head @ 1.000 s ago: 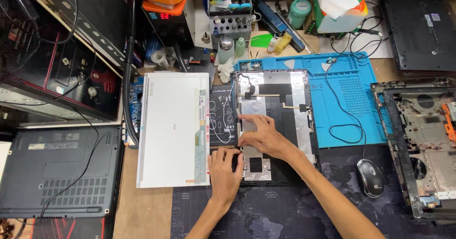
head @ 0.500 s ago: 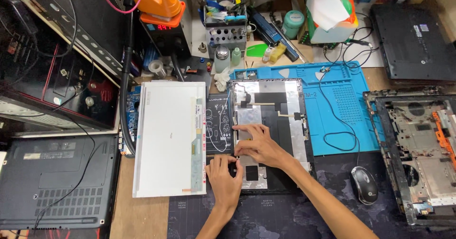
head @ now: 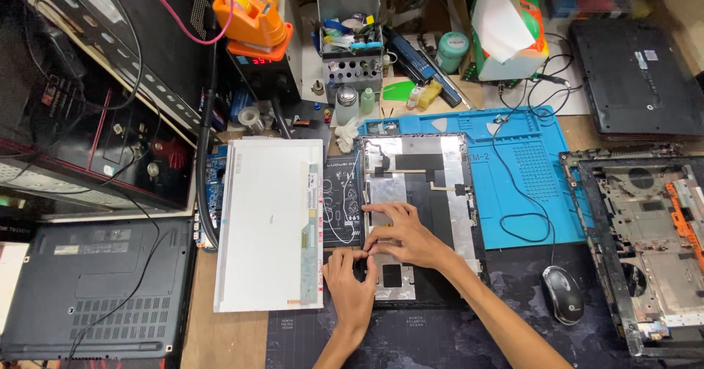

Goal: Replacing a laptop screen by disconnecting cables and positioning the new panel

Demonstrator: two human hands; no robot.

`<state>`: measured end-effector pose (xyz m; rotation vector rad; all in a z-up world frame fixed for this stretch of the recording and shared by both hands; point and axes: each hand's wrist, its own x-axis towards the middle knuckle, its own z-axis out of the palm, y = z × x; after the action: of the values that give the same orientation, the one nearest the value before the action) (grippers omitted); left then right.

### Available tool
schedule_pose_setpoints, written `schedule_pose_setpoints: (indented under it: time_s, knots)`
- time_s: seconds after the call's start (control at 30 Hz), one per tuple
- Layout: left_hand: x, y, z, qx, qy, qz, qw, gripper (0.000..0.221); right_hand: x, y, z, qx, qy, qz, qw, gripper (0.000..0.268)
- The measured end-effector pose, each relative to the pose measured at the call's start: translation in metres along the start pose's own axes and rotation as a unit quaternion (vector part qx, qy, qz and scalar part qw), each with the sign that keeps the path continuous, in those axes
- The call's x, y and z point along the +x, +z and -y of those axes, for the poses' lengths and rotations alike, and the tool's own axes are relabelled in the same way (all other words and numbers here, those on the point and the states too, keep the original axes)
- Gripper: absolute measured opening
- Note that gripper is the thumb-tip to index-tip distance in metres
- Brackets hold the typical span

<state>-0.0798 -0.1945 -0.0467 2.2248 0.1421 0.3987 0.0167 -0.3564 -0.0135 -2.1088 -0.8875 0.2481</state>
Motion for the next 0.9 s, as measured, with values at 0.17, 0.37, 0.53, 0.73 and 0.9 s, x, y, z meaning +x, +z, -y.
schedule_pose_setpoints:
  time_s: [0.17,0.37,0.53,0.73,0.9]
  knots:
    - [0.001,0.002,0.000,-0.005,-0.005,-0.005,1.000,0.007,0.000,0.002,-0.009,0.008,0.001,-0.003,1.000,0.010]
    - [0.001,0.001,0.000,0.013,0.003,-0.009,1.000,0.010,-0.001,0.007,-0.013,0.018,0.005,-0.004,1.000,0.013]
    - [0.001,0.004,0.000,0.012,-0.004,-0.004,1.000,0.009,0.000,0.006,-0.013,0.027,0.012,-0.012,0.999,0.014]
    - [0.000,0.007,-0.001,0.023,0.000,0.005,1.000,0.007,-0.002,0.006,-0.013,0.028,0.010,-0.013,0.999,0.018]
    - [0.002,0.007,-0.001,0.032,0.020,0.015,0.999,0.007,0.000,0.007,-0.012,0.009,0.011,-0.015,1.000,0.016]
